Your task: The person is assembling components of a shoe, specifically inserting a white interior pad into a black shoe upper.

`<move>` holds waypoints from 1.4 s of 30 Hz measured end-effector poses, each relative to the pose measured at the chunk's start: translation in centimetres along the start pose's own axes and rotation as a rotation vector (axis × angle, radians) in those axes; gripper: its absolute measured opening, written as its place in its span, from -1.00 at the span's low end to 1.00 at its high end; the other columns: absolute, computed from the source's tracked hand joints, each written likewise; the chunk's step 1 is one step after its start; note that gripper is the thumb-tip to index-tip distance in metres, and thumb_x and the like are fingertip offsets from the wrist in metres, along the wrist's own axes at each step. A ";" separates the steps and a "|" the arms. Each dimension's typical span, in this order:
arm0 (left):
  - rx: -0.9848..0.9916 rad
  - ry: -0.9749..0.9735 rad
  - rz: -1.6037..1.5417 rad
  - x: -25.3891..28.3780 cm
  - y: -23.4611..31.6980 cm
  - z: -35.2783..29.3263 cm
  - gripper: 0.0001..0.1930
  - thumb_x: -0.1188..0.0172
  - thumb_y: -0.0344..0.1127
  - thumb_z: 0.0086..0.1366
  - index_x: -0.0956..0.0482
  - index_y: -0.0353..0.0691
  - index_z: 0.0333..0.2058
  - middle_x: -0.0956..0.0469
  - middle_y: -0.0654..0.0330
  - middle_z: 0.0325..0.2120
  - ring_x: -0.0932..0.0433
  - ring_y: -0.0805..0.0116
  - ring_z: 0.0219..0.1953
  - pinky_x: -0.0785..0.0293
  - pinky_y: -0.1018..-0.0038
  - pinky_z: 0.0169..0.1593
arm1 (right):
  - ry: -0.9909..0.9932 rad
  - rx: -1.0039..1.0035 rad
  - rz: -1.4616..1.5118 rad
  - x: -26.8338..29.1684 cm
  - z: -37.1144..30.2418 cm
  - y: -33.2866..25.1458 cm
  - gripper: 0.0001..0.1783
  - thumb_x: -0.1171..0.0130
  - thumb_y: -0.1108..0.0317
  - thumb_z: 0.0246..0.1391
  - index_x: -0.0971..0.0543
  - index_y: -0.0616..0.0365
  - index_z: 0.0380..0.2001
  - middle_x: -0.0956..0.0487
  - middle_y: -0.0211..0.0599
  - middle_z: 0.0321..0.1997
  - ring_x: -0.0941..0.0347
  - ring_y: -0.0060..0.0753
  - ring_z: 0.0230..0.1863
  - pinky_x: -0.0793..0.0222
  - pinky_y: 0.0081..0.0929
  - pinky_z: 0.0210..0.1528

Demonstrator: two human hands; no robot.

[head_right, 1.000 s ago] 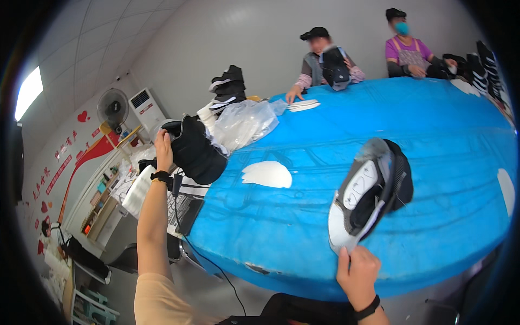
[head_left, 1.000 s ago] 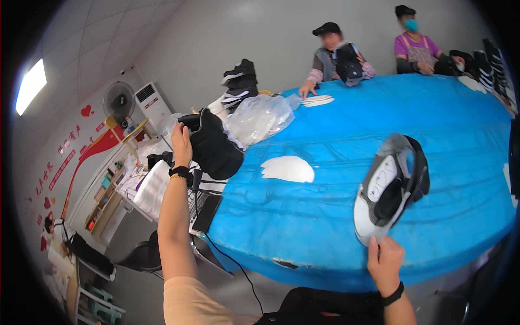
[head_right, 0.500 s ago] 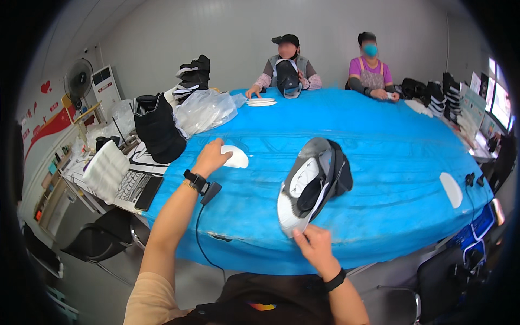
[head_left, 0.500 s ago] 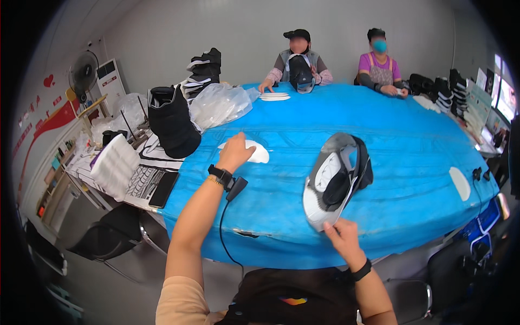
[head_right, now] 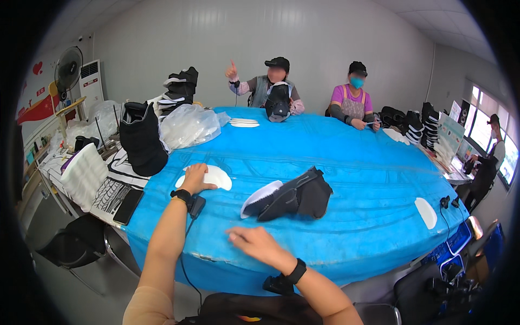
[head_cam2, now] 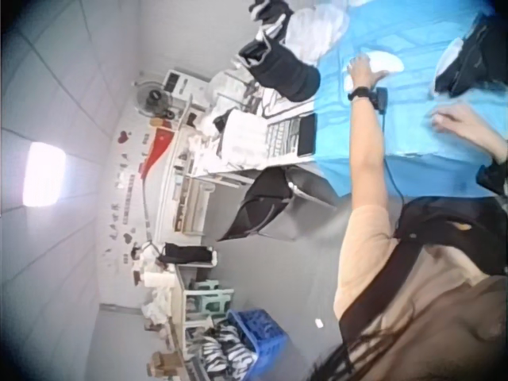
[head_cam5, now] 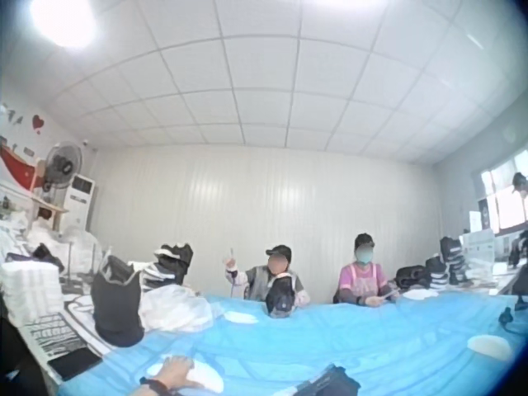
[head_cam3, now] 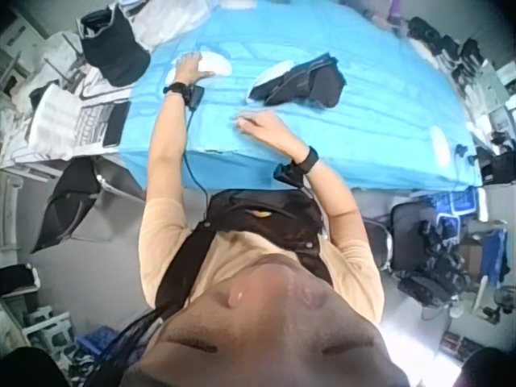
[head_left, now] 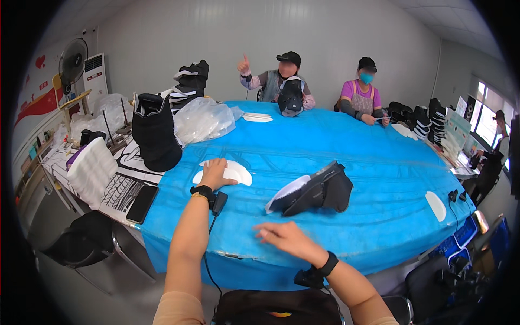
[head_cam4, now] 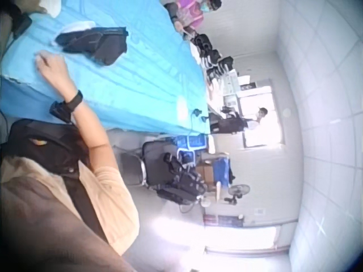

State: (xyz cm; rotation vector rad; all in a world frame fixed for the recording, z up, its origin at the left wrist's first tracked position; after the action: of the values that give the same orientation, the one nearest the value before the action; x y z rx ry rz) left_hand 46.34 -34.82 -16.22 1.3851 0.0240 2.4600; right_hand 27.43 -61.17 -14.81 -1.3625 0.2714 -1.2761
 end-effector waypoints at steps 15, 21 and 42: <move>0.023 0.438 -1.333 10.9 13.9 -6.1 -0.81 -0.01 -0.21 0.41 -0.24 -0.17 -0.22 -0.51 0.22 -0.55 -0.50 0.53 -0.51 -0.29 0.49 -0.54 | 0.263 -0.084 0.399 -0.1 -5.6 -1.9 -0.61 -0.02 0.15 0.26 -0.52 0.25 -0.05 -0.63 -0.21 -0.19 -0.58 -0.50 -0.18 -0.43 -0.58 -0.17; 0.051 0.346 -1.737 10.6 23.0 -16.5 -0.75 -0.10 -0.32 0.35 -0.22 -0.22 -0.14 -0.53 0.12 -0.40 -0.55 0.47 -0.40 -0.49 0.57 -0.31 | 0.081 -0.072 0.261 0.0 -8.2 -3.6 -0.50 0.06 -0.02 0.27 -0.61 0.24 -0.30 -0.63 -0.27 -0.46 -0.57 -0.50 -0.47 -0.44 -0.58 -0.38; -0.591 0.282 -0.528 6.5 30.1 -23.7 0.01 -0.46 -0.28 -0.13 0.03 -0.34 0.22 -0.09 -0.35 0.16 -0.22 -0.27 0.12 -0.17 -0.01 0.14 | 0.338 -0.315 0.078 1.4 -12.1 0.8 -0.60 0.18 0.06 0.25 -0.50 0.15 -0.33 -0.53 -0.29 -0.60 -0.52 -0.40 -0.63 -0.41 -0.42 -0.53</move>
State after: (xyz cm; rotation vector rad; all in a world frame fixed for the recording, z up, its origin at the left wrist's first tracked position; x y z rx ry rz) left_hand 15.45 -58.29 -18.37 0.6691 -0.2252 1.9649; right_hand 18.91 -69.24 -18.26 -1.3754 0.7800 -1.4377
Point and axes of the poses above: each hand's wrist, its own z-axis towards the middle knuckle, its own x-axis out of the back of the hand, y = z × x, the point moved 5 cm from there along z, towards the middle knuckle
